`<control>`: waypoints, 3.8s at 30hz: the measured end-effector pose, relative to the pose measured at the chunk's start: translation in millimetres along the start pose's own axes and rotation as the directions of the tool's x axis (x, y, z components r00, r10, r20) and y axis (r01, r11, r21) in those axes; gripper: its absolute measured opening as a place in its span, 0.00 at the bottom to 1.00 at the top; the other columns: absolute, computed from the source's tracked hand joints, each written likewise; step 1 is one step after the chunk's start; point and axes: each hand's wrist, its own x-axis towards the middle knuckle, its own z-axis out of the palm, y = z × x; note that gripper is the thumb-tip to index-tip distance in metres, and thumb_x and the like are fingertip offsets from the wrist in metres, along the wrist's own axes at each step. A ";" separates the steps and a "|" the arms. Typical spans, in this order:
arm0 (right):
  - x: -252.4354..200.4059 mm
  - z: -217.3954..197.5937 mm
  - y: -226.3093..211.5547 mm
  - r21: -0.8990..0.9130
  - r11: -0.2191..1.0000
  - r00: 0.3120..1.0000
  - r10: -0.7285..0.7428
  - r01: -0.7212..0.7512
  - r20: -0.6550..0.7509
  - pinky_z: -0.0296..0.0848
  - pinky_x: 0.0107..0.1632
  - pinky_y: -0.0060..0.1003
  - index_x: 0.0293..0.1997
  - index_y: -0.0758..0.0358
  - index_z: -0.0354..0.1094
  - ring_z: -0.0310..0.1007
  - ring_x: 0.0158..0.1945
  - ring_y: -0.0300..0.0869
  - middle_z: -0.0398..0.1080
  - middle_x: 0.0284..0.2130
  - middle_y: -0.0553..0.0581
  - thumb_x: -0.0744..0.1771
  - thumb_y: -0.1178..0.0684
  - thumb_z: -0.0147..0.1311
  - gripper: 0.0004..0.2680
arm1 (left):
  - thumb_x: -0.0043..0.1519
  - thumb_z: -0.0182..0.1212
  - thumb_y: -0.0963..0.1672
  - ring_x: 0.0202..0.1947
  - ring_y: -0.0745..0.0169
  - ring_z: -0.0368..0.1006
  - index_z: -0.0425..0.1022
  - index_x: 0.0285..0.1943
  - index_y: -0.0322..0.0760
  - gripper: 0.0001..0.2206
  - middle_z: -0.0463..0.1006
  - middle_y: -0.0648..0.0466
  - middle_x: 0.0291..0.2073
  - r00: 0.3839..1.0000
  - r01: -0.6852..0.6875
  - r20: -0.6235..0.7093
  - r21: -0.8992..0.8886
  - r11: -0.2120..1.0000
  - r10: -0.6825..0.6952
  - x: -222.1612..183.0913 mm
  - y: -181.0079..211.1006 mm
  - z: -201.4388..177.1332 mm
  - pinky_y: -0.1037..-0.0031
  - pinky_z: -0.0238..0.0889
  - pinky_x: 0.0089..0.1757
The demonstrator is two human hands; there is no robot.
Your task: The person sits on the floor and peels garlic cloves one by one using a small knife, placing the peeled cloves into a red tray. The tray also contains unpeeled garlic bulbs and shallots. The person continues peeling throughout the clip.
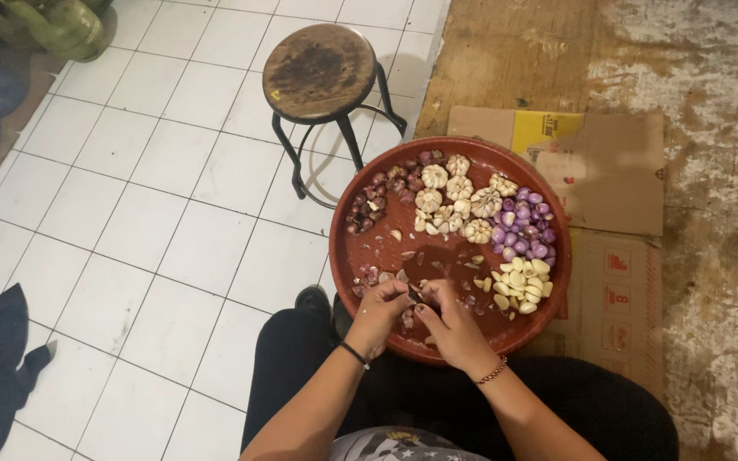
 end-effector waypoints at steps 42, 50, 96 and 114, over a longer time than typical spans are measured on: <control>17.8 -7.4 38.5 0.436 0.890 0.990 0.092 -0.130 0.109 0.64 0.26 0.26 0.47 0.59 0.60 0.58 0.23 0.31 0.63 0.24 0.47 0.71 0.52 0.46 0.05 | 0.62 0.64 0.37 0.26 0.75 0.72 0.79 0.41 0.31 0.02 0.79 0.56 0.29 0.976 -0.187 -0.062 0.253 0.949 0.209 5.5 -14.3 11.3 0.84 0.63 0.27; 14.7 -11.0 35.4 0.571 0.810 0.980 0.025 -0.134 0.195 0.62 0.25 0.27 0.48 0.59 0.62 0.61 0.23 0.33 0.63 0.24 0.49 0.71 0.52 0.44 0.05 | 0.62 0.62 0.37 0.35 0.71 0.75 0.79 0.46 0.30 0.05 0.81 0.56 0.38 0.983 -0.175 0.083 0.118 0.977 0.166 5.0 4.1 0.7 0.81 0.70 0.39; 15.1 -1.1 22.8 0.132 0.990 0.994 -0.055 0.043 0.090 0.69 0.30 0.27 0.59 0.54 0.55 0.63 0.28 0.31 0.70 0.36 0.48 0.69 0.55 0.48 0.12 | 0.60 0.62 0.34 0.32 0.75 0.72 0.79 0.42 0.29 0.05 0.77 0.57 0.33 0.911 -0.369 0.003 0.456 0.810 0.413 2.4 -2.9 -6.9 0.81 0.67 0.33; 17.0 1.4 30.4 0.131 0.991 1.000 -0.008 0.007 0.006 0.71 0.31 0.29 0.58 0.51 0.60 0.64 0.29 0.31 0.67 0.34 0.47 0.69 0.56 0.48 0.11 | 0.61 0.63 0.36 0.32 0.74 0.76 0.80 0.43 0.30 0.04 0.82 0.57 0.33 0.952 -0.235 -0.126 0.282 0.930 0.279 7.8 -11.4 -3.0 0.82 0.69 0.33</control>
